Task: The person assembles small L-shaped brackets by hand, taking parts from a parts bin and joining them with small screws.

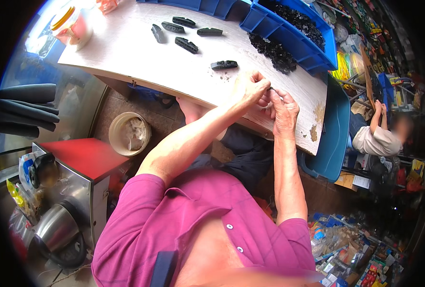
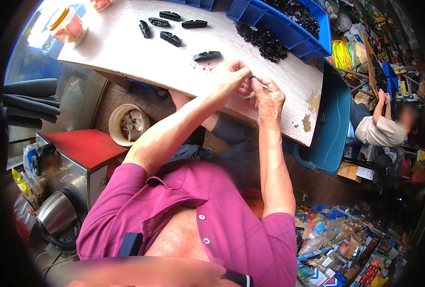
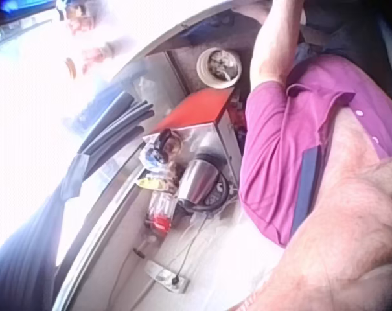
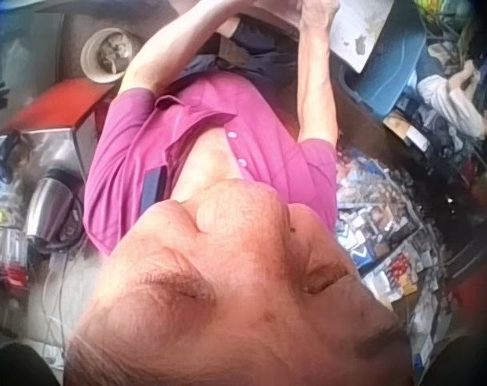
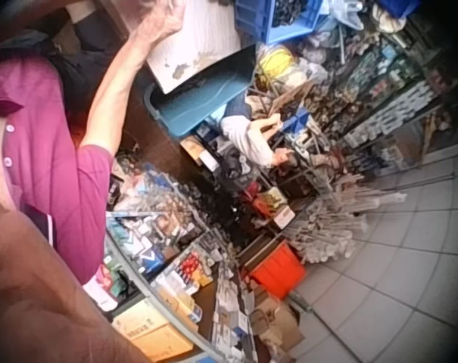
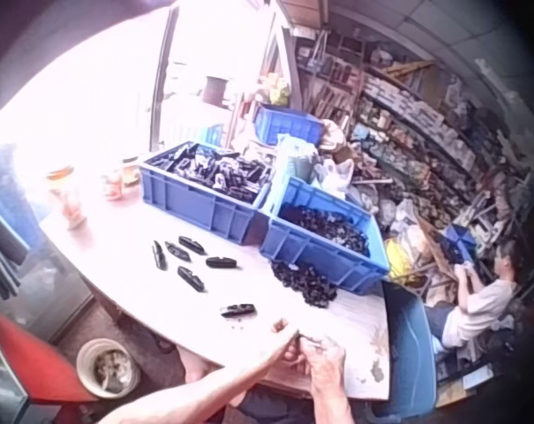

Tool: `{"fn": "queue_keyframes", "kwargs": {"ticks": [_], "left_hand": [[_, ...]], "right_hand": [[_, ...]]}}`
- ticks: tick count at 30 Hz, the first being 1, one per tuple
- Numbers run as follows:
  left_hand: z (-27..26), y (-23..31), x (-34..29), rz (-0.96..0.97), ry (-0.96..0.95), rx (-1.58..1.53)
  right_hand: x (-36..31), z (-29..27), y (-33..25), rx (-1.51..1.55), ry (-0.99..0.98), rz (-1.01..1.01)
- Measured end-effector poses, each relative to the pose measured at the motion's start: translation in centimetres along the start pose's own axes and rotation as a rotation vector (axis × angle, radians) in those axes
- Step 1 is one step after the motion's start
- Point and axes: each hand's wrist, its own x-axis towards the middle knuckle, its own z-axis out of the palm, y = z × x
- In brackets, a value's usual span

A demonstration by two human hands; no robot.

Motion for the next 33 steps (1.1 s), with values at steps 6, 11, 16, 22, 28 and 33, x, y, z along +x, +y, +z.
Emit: {"fn": "queue_keyframes", "kwargs": {"ticks": [6,11,16,22,28,33], "left_hand": [[-1.0,-0.4,-2.6,0.564,0.247,0.623],[-6.5,0.9,-1.1,0.72,0.437,1.173],[-6.3,1.4,-1.4,0.666,0.378,1.422],[-6.7,1.4,-1.9,0.712,0.248,1.486],[-6.8,1.1,-1.6,0.777,0.402,1.433],[-6.1,-0.3,-1.7,0.599,0.183,0.905]], "right_hand": [[0.6,-2.0,1.2,0.117,-0.079,-0.038],[0.5,-1.2,1.1,0.166,-0.049,-0.031],[0.5,-1.2,1.1,0.157,-0.018,-0.033],[0.6,-1.5,1.4,0.172,-0.043,-0.057],[1.0,-2.0,1.7,0.182,-0.064,-0.067],[0.4,-0.7,0.9,0.375,-0.085,-0.04]]}}
